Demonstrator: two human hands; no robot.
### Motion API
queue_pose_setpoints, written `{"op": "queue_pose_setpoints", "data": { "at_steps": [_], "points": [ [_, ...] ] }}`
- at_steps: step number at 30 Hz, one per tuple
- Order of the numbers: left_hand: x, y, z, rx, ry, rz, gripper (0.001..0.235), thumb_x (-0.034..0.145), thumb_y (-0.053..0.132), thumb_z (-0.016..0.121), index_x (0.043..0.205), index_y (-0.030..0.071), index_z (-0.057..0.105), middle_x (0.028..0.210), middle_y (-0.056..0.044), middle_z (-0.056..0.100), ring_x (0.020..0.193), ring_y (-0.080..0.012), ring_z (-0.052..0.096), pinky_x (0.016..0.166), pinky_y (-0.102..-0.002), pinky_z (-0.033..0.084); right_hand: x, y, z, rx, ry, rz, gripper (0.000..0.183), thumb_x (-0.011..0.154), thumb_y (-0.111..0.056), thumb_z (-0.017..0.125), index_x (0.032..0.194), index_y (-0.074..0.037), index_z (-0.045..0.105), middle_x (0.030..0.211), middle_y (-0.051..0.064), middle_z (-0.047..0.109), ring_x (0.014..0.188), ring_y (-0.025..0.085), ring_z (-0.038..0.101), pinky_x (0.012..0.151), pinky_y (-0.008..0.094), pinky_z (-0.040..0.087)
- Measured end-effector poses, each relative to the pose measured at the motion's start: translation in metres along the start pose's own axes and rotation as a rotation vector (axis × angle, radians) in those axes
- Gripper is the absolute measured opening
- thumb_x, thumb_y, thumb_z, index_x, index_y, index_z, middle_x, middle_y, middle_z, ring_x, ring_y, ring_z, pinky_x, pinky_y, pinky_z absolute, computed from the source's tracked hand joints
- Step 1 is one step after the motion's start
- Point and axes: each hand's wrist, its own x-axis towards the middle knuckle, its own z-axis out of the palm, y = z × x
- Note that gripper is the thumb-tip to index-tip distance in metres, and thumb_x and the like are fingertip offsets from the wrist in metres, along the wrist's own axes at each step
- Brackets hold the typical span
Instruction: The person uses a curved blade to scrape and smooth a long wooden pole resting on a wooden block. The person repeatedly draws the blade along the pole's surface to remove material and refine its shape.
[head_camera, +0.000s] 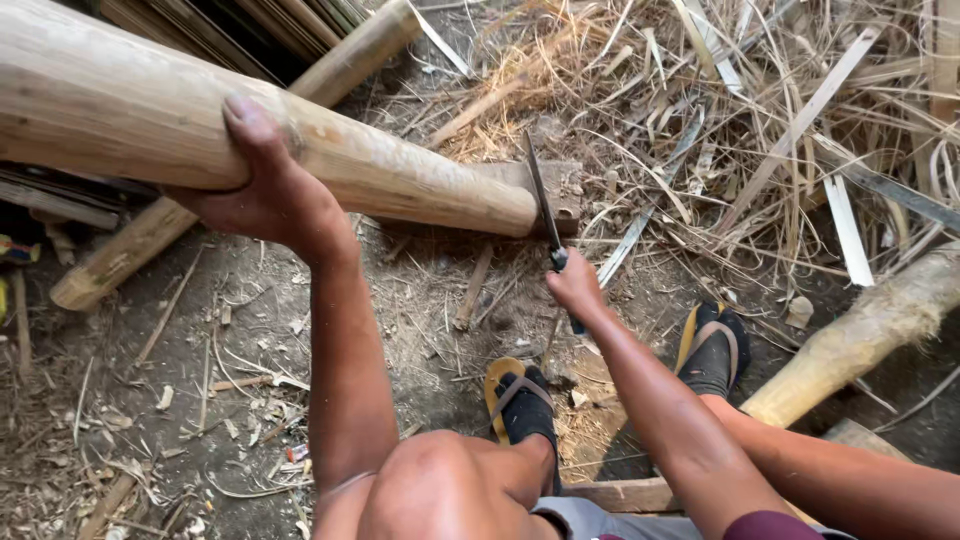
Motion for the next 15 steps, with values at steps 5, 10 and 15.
{"op": "queue_pose_setpoints", "data": {
  "at_steps": [5,10,15],
  "points": [
    [0.015,-0.005,-0.001,-0.069,-0.138,-0.059,0.082,0.081,0.050,0.074,0.136,-0.006,0.047,0.118,-0.023,0.059,0.108,-0.0361,0.072,0.093,-0.052,0.067,0.012,0.006,-0.017,0.030,-0.050,0.045,0.027,0.081,-0.012,0.072,0.104,-0.002,0.064,0.089,0.025,0.073,0.079,0.036,0.071,0.074,0.047,0.057],
    [0.027,0.014,-0.027,-0.261,-0.469,-0.171,0.084,0.085,0.048,0.075,0.142,0.000,0.035,0.129,-0.020,0.044,0.119,-0.0309,0.055,0.098,-0.048,0.058,-0.016,-0.035,-0.049,-0.135,-0.090,0.057,0.026,0.085,-0.009,0.069,0.108,0.001,0.062,0.081,0.020,0.074,0.067,0.027,0.072,0.062,0.039,0.054],
    [0.014,0.010,-0.025,-0.143,-0.205,-0.228,0.105,0.084,0.060,0.071,0.151,-0.004,0.022,0.132,-0.024,0.042,0.130,-0.0380,0.058,0.105,-0.056,0.063,-0.059,-0.089,-0.068,-0.025,-0.241,-0.071,0.019,0.096,-0.004,0.058,0.114,0.000,0.056,0.079,0.015,0.069,0.052,0.024,0.062,0.039,0.037,0.050]
  ]
}}
